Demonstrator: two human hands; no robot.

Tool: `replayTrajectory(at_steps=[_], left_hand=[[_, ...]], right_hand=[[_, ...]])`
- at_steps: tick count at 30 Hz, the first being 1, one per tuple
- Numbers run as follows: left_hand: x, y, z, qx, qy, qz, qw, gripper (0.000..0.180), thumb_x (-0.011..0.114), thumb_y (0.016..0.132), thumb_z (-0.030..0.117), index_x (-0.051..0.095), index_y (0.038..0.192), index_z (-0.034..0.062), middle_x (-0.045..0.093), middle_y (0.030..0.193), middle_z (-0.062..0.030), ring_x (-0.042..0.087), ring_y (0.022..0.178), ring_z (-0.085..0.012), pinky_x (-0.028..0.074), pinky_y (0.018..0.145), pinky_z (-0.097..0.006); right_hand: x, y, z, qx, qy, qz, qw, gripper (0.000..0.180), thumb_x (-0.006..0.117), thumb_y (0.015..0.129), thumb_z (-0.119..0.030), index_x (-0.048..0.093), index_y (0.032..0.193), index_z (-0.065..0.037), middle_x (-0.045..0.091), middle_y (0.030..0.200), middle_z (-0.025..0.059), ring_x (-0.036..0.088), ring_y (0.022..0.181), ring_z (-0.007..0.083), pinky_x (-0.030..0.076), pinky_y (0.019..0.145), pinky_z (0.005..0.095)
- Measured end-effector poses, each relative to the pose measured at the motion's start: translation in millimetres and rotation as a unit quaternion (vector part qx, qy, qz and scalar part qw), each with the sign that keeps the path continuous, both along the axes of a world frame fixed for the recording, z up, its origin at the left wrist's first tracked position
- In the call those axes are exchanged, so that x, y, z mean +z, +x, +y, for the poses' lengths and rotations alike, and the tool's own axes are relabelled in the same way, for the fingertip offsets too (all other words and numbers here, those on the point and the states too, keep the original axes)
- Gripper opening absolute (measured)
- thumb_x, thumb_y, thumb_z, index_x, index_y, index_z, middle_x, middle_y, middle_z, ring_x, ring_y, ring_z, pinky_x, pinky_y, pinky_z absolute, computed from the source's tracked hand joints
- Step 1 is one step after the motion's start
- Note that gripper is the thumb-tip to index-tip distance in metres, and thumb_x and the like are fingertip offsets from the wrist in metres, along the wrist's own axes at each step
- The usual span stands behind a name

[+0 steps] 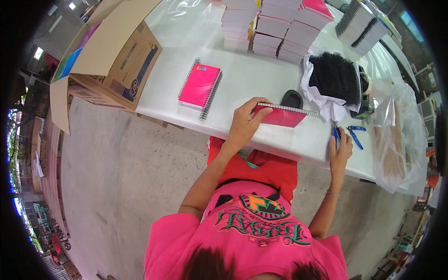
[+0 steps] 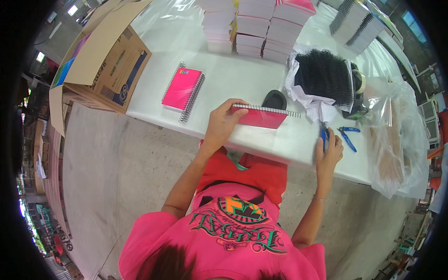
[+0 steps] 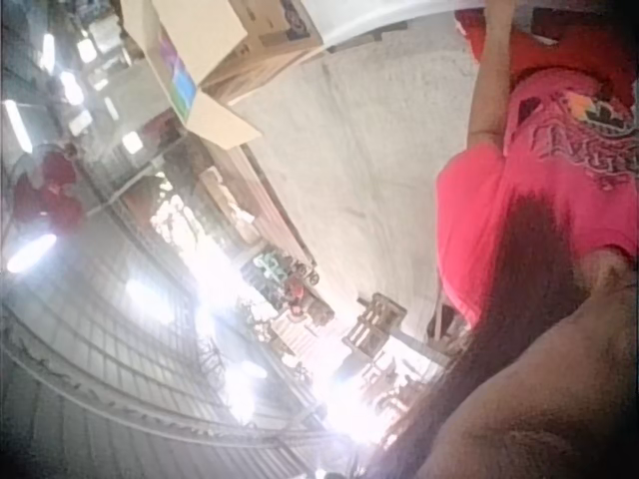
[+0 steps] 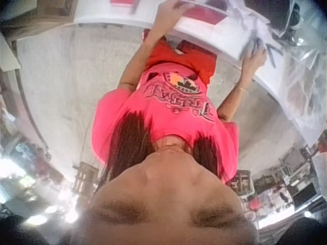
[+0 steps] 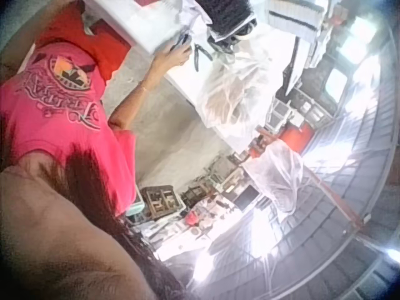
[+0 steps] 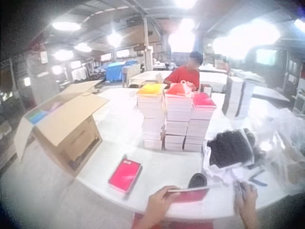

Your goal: The person threads a metal spiral coil through the pre-punched holes of a notebook, twists the ends, and clips the excess wire using pliers.

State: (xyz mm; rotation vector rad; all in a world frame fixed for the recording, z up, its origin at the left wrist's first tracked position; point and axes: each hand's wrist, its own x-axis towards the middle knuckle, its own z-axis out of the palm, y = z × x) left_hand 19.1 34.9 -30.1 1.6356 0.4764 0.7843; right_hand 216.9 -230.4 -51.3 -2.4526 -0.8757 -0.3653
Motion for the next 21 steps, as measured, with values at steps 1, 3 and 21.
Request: replayTrajectory(at_steps=[1,3,21], left_hand=[[5,1,-2,0.004,-0.011,0.001,1.0,0.019,0.07,0.088,0.009,0.068,0.105,0.0,0.07,0.093,-0.0048,0.061,0.084,-0.0098,0.048,0.079,-0.025],[17,-1,-5,0.017,0.013,0.025,0.999,0.02,0.071,0.087,0.008,0.069,0.105,-0.0004,0.071,0.092,-0.0055,0.062,0.083,-0.0098,0.049,0.077,-0.025],[60,-29,-18,0.018,-0.003,0.042,0.999,0.029,0.06,0.086,-0.006,0.071,0.111,0.0022,0.073,0.094,-0.0056,0.064,0.083,-0.0053,0.05,0.074,-0.02]], right_hand=[[6,-1,7,0.0,0.047,-0.003,0.999,0.045,0.064,0.092,-0.021,0.055,0.133,-0.003,0.056,0.123,0.0215,0.053,0.115,0.0367,0.039,0.101,0.0444],[31,-15,31,0.025,0.123,0.001,0.992,0.042,0.065,0.091,-0.014,0.057,0.131,-0.003,0.058,0.119,0.0206,0.055,0.112,0.0352,0.042,0.098,0.0424],[83,-149,105,0.247,0.185,0.138,0.941,0.055,0.076,0.073,-0.009,0.062,0.126,-0.008,0.057,0.111,0.0166,0.06,0.1,0.0329,0.051,0.082,0.0411]])
